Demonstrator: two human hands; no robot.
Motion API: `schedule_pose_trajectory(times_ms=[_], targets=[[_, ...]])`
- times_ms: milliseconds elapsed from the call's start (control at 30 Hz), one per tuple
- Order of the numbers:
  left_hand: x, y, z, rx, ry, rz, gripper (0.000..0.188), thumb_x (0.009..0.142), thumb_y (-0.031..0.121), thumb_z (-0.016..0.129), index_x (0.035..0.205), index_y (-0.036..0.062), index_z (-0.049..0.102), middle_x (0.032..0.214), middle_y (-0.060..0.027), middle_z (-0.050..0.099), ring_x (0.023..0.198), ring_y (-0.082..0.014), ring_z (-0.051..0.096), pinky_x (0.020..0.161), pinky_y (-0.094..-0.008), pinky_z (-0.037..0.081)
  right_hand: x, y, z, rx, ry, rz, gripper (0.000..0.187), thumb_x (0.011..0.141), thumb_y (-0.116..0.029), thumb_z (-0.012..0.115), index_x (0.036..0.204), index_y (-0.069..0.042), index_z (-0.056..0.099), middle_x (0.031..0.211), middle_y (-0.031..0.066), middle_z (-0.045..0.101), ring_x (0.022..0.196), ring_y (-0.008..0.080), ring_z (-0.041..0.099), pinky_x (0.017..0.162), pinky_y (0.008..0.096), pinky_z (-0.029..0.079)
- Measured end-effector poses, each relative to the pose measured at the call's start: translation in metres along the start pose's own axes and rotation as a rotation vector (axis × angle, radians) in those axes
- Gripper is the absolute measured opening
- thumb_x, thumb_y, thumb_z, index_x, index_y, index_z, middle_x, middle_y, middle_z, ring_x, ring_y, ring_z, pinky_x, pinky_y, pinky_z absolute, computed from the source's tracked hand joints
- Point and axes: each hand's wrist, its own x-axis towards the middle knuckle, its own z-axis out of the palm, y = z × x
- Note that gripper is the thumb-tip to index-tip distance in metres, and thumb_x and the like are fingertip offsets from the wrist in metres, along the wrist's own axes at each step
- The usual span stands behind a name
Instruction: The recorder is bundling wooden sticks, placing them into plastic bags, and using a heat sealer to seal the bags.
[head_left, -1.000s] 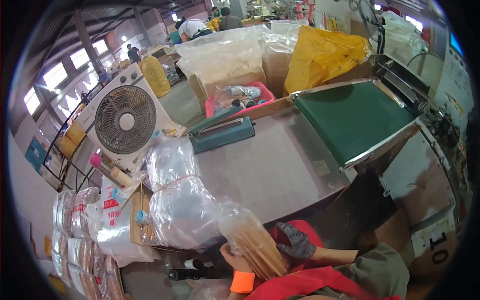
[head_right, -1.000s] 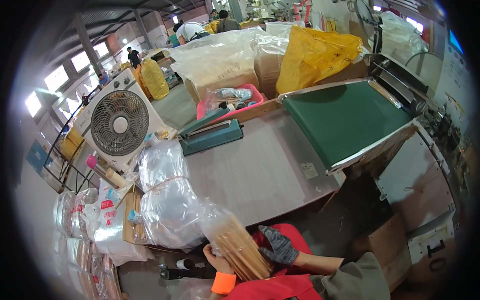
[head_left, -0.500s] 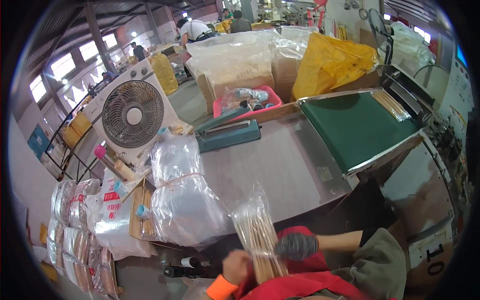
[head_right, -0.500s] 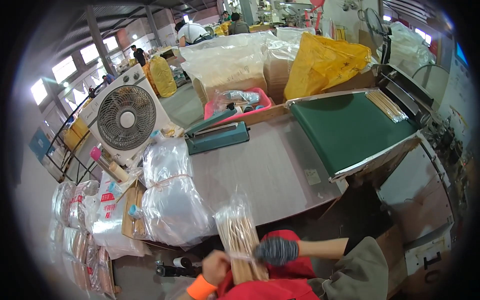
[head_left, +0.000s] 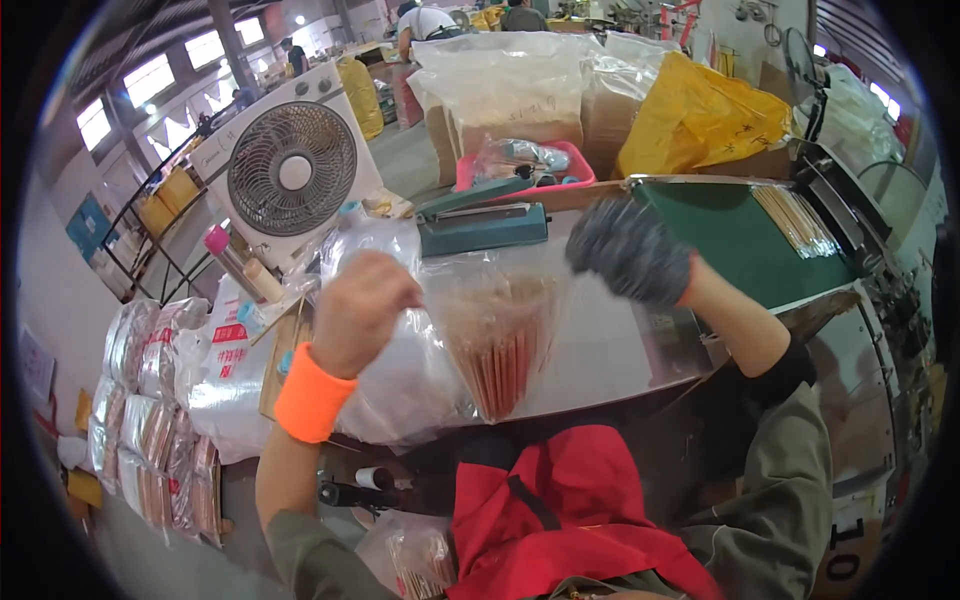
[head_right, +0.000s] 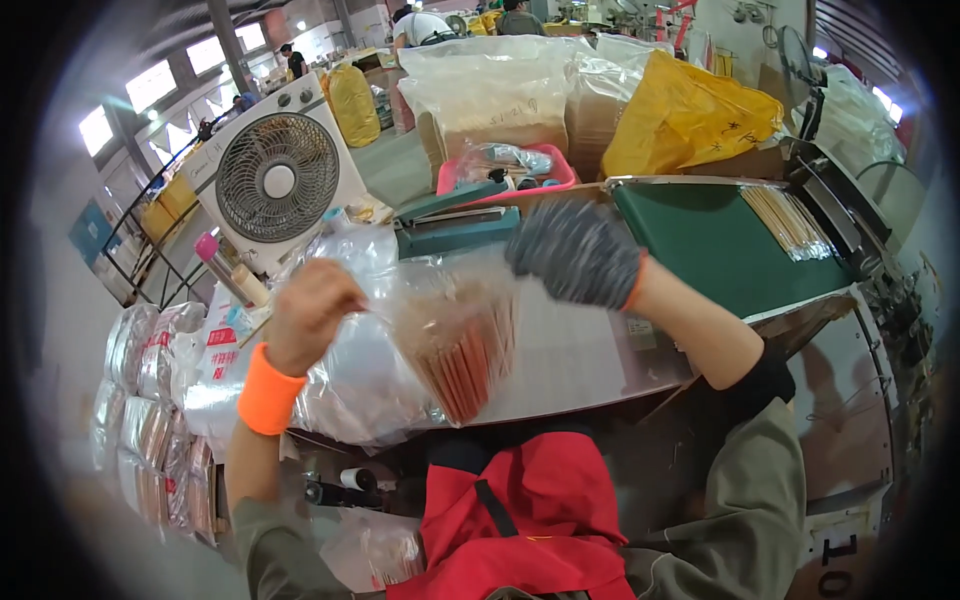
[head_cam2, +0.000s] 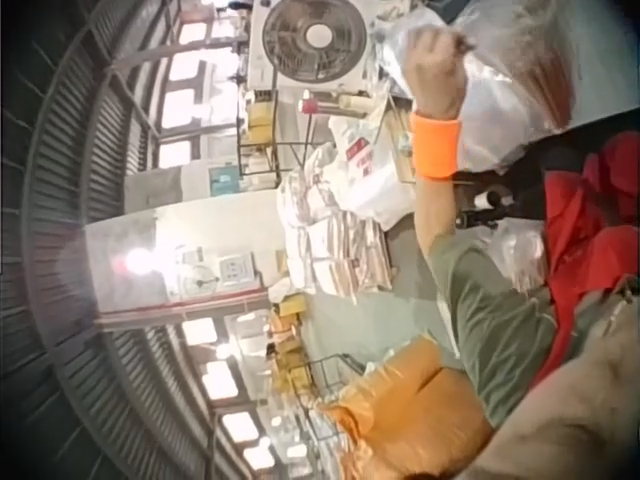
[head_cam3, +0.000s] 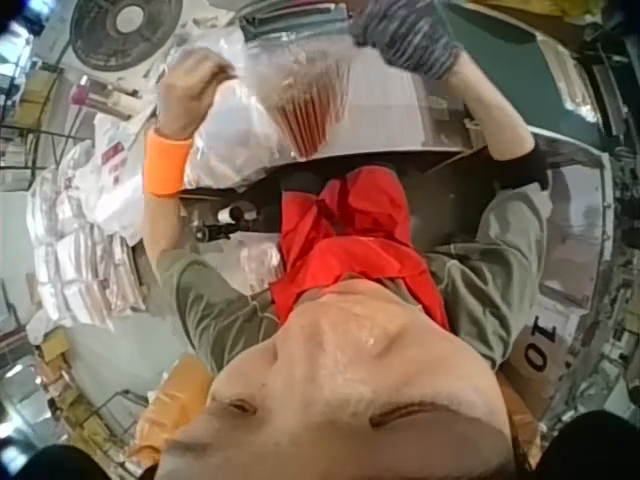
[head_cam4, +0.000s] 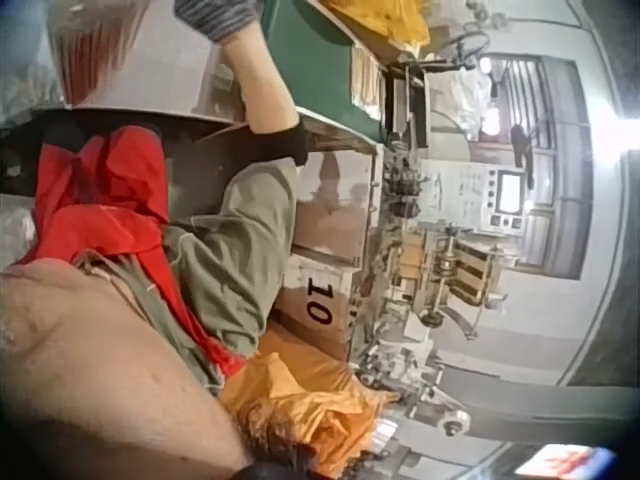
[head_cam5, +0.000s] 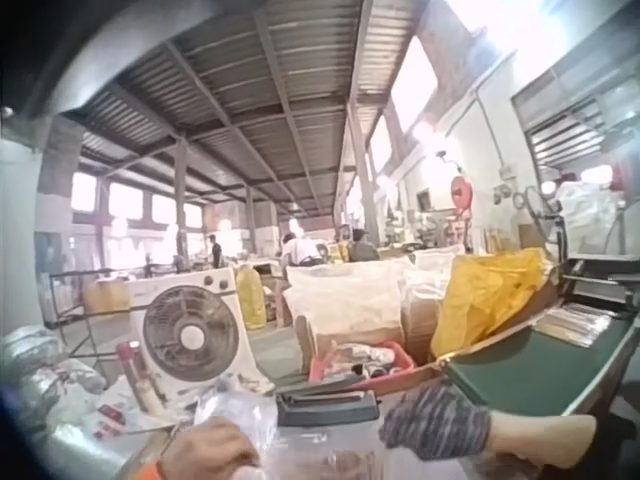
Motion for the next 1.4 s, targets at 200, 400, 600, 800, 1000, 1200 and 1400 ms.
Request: schedule_pose_trajectory(times_ms=[200, 400, 600, 800, 1000, 1200, 1400], targets=[[0.005, 0.006, 0.009, -0.402, -0.119, -0.320, 0.014, 0.067, 0.000, 0.070, 0.077, 0.0011, 0.060, 0.077, -0.0094, 0.061, 0.070, -0.0220, 0.059, 0.062, -0.0301, 0.046, 0.006, 0.028, -0.013, 0.189, 0.126, 0.121, 0.006, 0.078, -0.011, 0.059, 0.083, -0.008, 0.058, 0.080, 0.0092, 0.059, 0.079, 0.0298, 0.057, 0.071, 0.0397, 0.046], [-0.001, 0.029, 0.057, -0.880, 0.222, -0.592, 0.017, 0.078, -0.005, 0.062, 0.093, -0.0018, 0.057, 0.092, -0.0086, 0.063, 0.083, -0.0170, 0.061, 0.074, -0.0259, 0.050, 0.048, -0.027, 0.034, 0.230, -0.123, 0.125, 0.035, 0.074, -0.037, 0.065, 0.094, -0.009, 0.062, 0.084, 0.0124, 0.062, 0.078, 0.0295, 0.062, 0.066, 0.0399, 0.050], [-0.062, 0.022, 0.162, -0.196, 0.464, -0.373, 0.033, 0.076, 0.011, 0.071, 0.103, 0.0020, 0.055, 0.112, -0.0121, 0.054, 0.110, -0.0173, 0.050, 0.089, -0.0301, 0.044, 0.062, -0.006, 0.090, -0.032, 0.273, -0.054, 0.007, 0.076, -0.020, 0.054, 0.077, -0.018, 0.061, 0.070, 0.0031, 0.057, 0.065, 0.0195, 0.059, 0.052, 0.0353, 0.045], [-0.045, -0.034, 0.192, -1.310, 0.152, -1.160, 0.043, 0.078, 0.016, 0.070, 0.114, -0.0014, 0.053, 0.093, -0.0080, 0.064, 0.084, -0.0180, 0.063, 0.074, -0.0297, 0.053, 0.131, 0.084, 0.154, -0.253, -0.333, 0.164, 0.011, 0.073, -0.022, 0.054, 0.081, -0.017, 0.060, 0.078, 0.0049, 0.061, 0.071, 0.0182, 0.061, 0.053, 0.0364, 0.046], [-0.027, -0.080, 0.262, -1.725, -0.124, -1.420, 0.032, 0.079, 0.021, 0.070, 0.101, 0.0000, 0.062, 0.085, -0.0062, 0.065, 0.071, -0.0155, 0.063, 0.066, -0.0290, 0.053, 0.068, 0.217, 0.252, 0.009, 0.084, 0.917, 0.032, 0.079, -0.027, 0.058, 0.108, -0.012, 0.060, 0.105, 0.0147, 0.060, 0.098, 0.0282, 0.059, 0.083, 0.0395, 0.046], [-0.008, -0.173, 0.304, -1.847, -0.106, -1.568, 0.036, 0.077, 0.025, 0.072, 0.098, -0.0030, 0.063, 0.082, -0.0082, 0.066, 0.066, -0.0183, 0.063, 0.064, -0.0299, 0.052, 0.099, 0.202, 0.249, 0.271, 0.106, 0.759, 0.031, 0.084, -0.028, 0.055, 0.113, -0.016, 0.055, 0.105, 0.0144, 0.062, 0.098, 0.0301, 0.060, 0.087, 0.0408, 0.045], [-0.040, -0.138, 0.296, -0.528, 0.194, -1.077, 0.041, 0.079, 0.027, 0.070, 0.104, -0.0032, 0.060, 0.094, -0.0161, 0.064, 0.095, -0.0278, 0.060, 0.083, -0.0314, 0.046, 0.021, 0.216, 0.340, 0.581, 0.323, 0.865, 0.026, 0.086, -0.020, 0.057, 0.112, -0.016, 0.056, 0.103, 0.0140, 0.061, 0.098, 0.0288, 0.058, 0.086, 0.0368, 0.045]])
